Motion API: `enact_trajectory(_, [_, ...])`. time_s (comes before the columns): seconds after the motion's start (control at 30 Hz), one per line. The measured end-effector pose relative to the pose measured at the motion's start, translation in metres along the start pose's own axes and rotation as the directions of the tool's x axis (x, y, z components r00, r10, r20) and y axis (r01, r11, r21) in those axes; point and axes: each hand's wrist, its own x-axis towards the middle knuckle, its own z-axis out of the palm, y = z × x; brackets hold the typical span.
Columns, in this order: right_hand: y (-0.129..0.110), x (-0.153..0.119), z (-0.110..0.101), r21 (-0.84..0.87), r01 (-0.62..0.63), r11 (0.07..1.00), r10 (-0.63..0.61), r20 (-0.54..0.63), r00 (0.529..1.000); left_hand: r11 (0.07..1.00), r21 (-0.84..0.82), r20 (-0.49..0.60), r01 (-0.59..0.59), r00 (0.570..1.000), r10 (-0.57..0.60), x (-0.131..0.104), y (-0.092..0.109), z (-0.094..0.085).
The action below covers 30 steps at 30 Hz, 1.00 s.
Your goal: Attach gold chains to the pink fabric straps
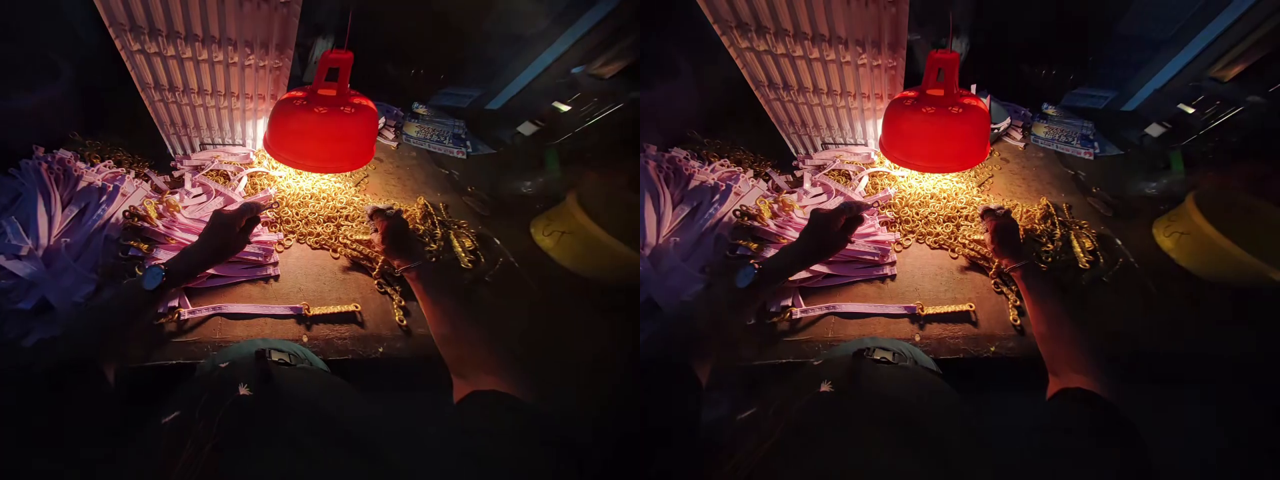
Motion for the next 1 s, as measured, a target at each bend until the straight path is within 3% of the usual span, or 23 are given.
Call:
enact_trajectory(0.07, [-0.011, 0.001, -0.017, -0.026, 0.022, 0.999, -0.023, -0.034, 0.999, 0.968, -0.196, 0.079, 0.156, 0.987, -0.143, -0.012, 0.012, 0.008])
enact_trajectory(0.17, [-0.041, -0.006, -0.035, 0.070, 0.011, 0.998, -0.001, -0.145, 0.989, 0.728, -0.532, 0.277, 0.432, 0.901, -0.333, -0.030, 0.017, 0.037])
enact_trajectory(0.27, [-0.082, -0.019, -0.038, 0.288, 0.029, 0.957, 0.045, -0.248, 0.968, 0.537, -0.676, 0.335, 0.504, 0.860, -0.385, -0.044, 0.015, 0.069])
enact_trajectory(0.33, [-0.110, -0.029, -0.030, 0.504, 0.009, 0.864, 0.122, -0.227, 0.966, 0.545, -0.689, 0.303, 0.479, 0.872, -0.384, -0.049, 0.014, 0.085])
enact_trajectory(0.43, [-0.144, -0.038, -0.007, 0.825, -0.113, 0.553, 0.247, -0.034, 0.968, 0.649, -0.644, 0.225, 0.405, 0.911, -0.345, -0.048, 0.016, 0.098])
enact_trajectory(0.53, [-0.163, -0.042, 0.018, 0.944, -0.222, 0.243, 0.266, 0.155, 0.951, 0.709, -0.594, 0.291, 0.381, 0.923, -0.252, -0.043, 0.016, 0.102])
enact_trajectory(0.6, [-0.168, -0.042, 0.030, 0.952, -0.272, 0.144, 0.255, 0.230, 0.939, 0.708, -0.589, 0.363, 0.390, 0.910, -0.199, -0.041, 0.012, 0.104])
enact_trajectory(0.77, [-0.169, -0.044, 0.047, 0.940, -0.335, 0.067, 0.241, 0.310, 0.920, 0.589, -0.618, 0.488, 0.521, 0.841, -0.232, -0.043, 0.000, 0.110])
enact_trajectory(0.9, [-0.172, -0.057, 0.047, 0.893, -0.446, 0.056, 0.084, 0.441, 0.893, 0.600, -0.650, 0.328, 0.467, 0.884, -0.333, -0.041, -0.007, 0.116])
enact_trajectory(1.0, [-0.177, -0.071, 0.042, 0.885, -0.426, 0.187, -0.048, 0.442, 0.896, 0.675, -0.621, 0.232, 0.399, 0.916, -0.327, -0.039, -0.012, 0.114])
